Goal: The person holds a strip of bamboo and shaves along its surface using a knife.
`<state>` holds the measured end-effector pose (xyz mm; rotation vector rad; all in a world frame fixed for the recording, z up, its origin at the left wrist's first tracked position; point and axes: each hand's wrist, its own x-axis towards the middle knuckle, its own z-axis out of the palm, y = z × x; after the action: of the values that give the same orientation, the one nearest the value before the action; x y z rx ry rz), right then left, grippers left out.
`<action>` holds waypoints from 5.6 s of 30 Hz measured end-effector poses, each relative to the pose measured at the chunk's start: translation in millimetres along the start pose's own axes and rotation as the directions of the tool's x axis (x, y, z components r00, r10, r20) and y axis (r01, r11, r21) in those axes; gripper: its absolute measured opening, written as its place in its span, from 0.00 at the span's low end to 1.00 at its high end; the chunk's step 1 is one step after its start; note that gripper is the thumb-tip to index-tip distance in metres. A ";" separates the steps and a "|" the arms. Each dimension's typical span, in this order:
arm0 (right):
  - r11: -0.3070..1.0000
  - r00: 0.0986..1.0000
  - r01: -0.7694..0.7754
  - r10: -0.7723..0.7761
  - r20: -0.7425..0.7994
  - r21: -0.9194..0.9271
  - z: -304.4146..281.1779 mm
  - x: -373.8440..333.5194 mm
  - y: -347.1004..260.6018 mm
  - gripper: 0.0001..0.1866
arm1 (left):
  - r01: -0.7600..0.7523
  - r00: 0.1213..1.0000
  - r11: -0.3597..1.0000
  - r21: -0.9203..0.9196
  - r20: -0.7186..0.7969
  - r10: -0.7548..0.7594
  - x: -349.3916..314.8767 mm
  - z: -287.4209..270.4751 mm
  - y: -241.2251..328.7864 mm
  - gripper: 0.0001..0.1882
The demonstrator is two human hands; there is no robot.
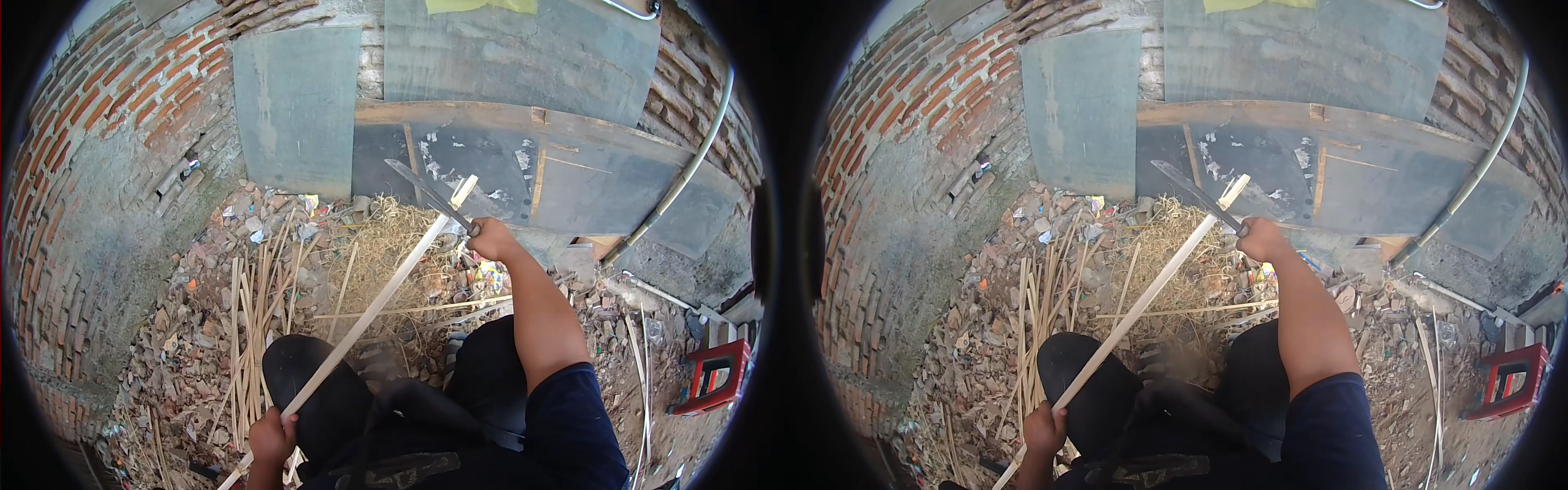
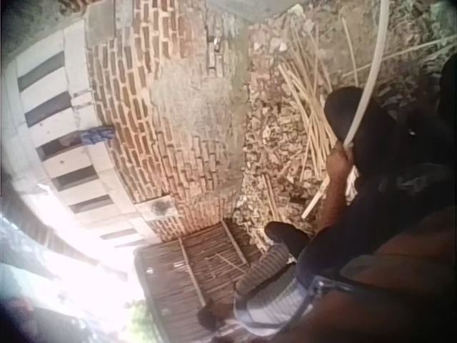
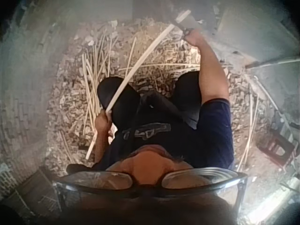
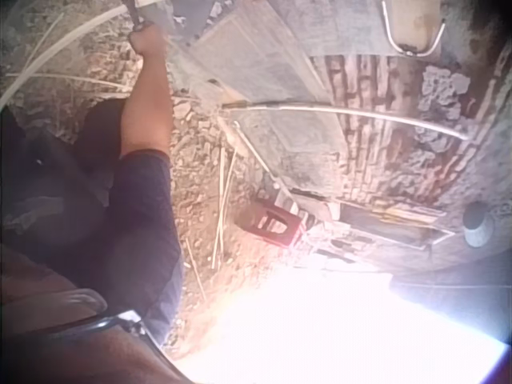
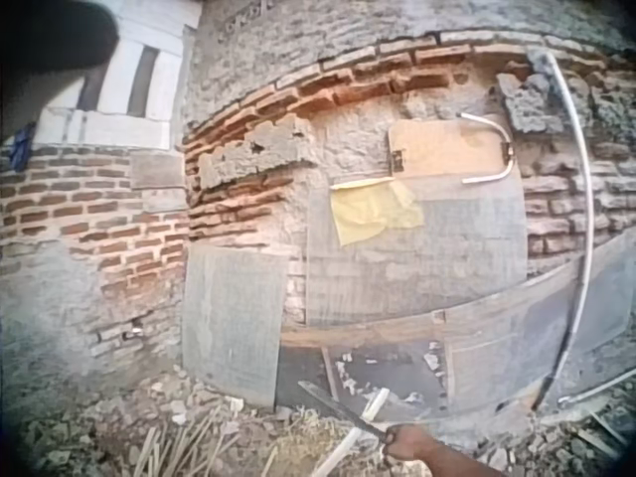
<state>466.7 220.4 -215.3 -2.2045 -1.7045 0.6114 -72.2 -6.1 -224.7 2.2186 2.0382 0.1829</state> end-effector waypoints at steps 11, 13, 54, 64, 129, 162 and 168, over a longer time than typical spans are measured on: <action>0.967 0.986 0.168 -0.160 0.056 -0.194 -9.4 -30.5 -50.0 0.15 | 0.011 1.000 1.000 -0.012 0.015 -0.011 2.0 1.1 3.6 0.21; 0.922 0.952 0.276 -0.225 0.206 -0.270 -17.3 -53.1 -89.0 0.14 | 0.026 0.999 1.000 -0.003 0.025 -0.026 0.6 2.0 3.9 0.22; 0.783 0.830 0.557 -0.516 0.211 -0.276 6.8 -68.4 -129.7 0.14 | 0.004 0.996 0.998 -0.065 -0.088 -0.010 -3.1 17.9 -1.1 0.19; 0.973 0.971 -0.141 0.101 -0.216 -0.181 4.9 -2.2 0.8 0.14 | -0.044 0.999 0.999 -0.005 -0.015 0.044 10.5 3.5 2.5 0.19; 0.971 0.960 -0.157 0.106 -0.261 -0.183 -6.3 2.9 15.8 0.14 | 0.021 0.999 0.998 -0.059 -0.049 -0.024 16.8 5.0 6.8 0.20; 0.992 0.949 -0.047 0.009 -0.316 -0.114 -18.3 -1.8 1.4 0.12 | 0.001 0.999 0.994 -0.113 -0.038 -0.005 11.4 4.5 0.9 0.20; 0.997 0.979 0.057 -0.046 -0.199 0.051 -6.9 3.1 14.3 0.16 | -0.014 0.997 0.994 -0.111 0.069 0.022 12.7 -2.3 -7.8 0.19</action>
<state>482.8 219.9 -216.5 -2.0974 -1.6171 0.4067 -79.2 7.2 -223.7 2.1469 1.9238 0.2113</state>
